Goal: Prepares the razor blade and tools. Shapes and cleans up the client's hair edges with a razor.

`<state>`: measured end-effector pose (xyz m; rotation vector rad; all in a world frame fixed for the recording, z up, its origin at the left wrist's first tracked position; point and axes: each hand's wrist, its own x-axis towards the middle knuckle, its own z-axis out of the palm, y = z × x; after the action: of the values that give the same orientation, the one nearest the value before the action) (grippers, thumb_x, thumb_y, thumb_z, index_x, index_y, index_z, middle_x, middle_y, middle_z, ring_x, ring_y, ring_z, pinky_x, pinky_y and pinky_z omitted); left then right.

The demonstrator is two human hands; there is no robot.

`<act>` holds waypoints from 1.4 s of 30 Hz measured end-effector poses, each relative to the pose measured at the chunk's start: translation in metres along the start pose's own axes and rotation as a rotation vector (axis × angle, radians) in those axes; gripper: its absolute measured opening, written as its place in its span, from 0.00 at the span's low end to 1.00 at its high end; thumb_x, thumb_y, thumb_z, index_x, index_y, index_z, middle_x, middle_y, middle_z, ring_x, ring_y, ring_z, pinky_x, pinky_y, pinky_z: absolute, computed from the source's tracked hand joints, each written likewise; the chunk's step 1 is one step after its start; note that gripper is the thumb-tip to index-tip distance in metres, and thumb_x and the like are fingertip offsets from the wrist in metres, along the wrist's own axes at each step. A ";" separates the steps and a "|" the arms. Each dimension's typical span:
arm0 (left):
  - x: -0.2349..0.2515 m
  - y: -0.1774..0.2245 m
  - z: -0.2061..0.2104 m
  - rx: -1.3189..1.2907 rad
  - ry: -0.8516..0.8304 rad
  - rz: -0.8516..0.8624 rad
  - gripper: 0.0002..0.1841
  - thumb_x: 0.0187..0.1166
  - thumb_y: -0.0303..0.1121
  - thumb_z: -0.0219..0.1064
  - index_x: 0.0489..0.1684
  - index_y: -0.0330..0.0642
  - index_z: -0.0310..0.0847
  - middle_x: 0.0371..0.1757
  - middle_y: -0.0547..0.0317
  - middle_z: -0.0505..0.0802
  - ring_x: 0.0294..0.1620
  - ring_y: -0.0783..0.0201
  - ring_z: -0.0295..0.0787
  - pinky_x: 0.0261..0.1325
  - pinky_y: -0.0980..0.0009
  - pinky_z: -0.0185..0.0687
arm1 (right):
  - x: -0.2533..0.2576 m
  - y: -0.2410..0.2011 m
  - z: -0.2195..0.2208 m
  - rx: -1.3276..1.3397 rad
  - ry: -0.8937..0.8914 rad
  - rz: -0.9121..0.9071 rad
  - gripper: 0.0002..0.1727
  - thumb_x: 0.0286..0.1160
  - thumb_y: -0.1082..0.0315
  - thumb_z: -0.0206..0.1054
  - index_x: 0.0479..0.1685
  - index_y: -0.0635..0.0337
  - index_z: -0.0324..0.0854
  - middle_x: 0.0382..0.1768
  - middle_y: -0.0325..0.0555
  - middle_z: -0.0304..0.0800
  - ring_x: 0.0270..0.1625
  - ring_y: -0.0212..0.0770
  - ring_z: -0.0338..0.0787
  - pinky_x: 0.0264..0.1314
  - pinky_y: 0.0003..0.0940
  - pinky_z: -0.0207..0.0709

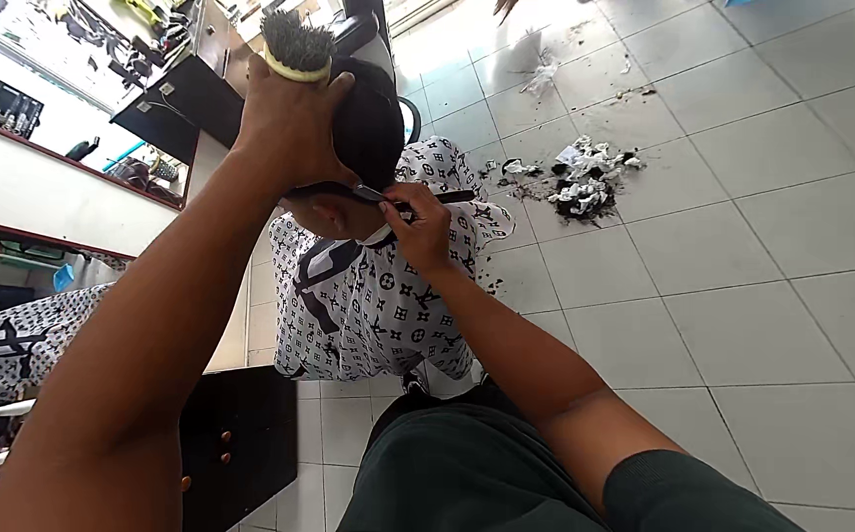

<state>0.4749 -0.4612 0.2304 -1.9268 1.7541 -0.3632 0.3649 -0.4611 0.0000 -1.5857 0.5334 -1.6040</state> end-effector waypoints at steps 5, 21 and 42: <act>0.003 0.009 0.002 -0.002 -0.022 -0.001 0.65 0.44 0.72 0.79 0.93 0.55 0.57 0.80 0.28 0.74 0.81 0.26 0.66 0.72 0.26 0.55 | 0.000 0.006 0.001 -0.024 -0.009 -0.001 0.07 0.71 0.74 0.74 0.42 0.68 0.93 0.50 0.57 0.93 0.59 0.48 0.90 0.65 0.34 0.82; 0.009 0.016 -0.003 0.020 -0.077 -0.030 0.64 0.42 0.68 0.84 0.91 0.55 0.58 0.75 0.24 0.77 0.76 0.23 0.70 0.68 0.24 0.60 | 0.000 0.005 0.005 -0.038 -0.027 0.018 0.06 0.70 0.74 0.75 0.41 0.66 0.94 0.49 0.56 0.93 0.59 0.48 0.89 0.65 0.34 0.81; 0.012 0.017 -0.001 0.014 -0.090 -0.036 0.65 0.42 0.66 0.85 0.92 0.55 0.56 0.77 0.23 0.74 0.77 0.22 0.68 0.68 0.23 0.59 | 0.001 0.009 0.008 -0.070 -0.023 0.002 0.05 0.69 0.73 0.76 0.39 0.65 0.94 0.48 0.56 0.93 0.58 0.47 0.90 0.64 0.34 0.82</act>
<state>0.4616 -0.4736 0.2208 -1.9363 1.6568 -0.2961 0.3748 -0.4652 -0.0052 -1.6532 0.5842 -1.5794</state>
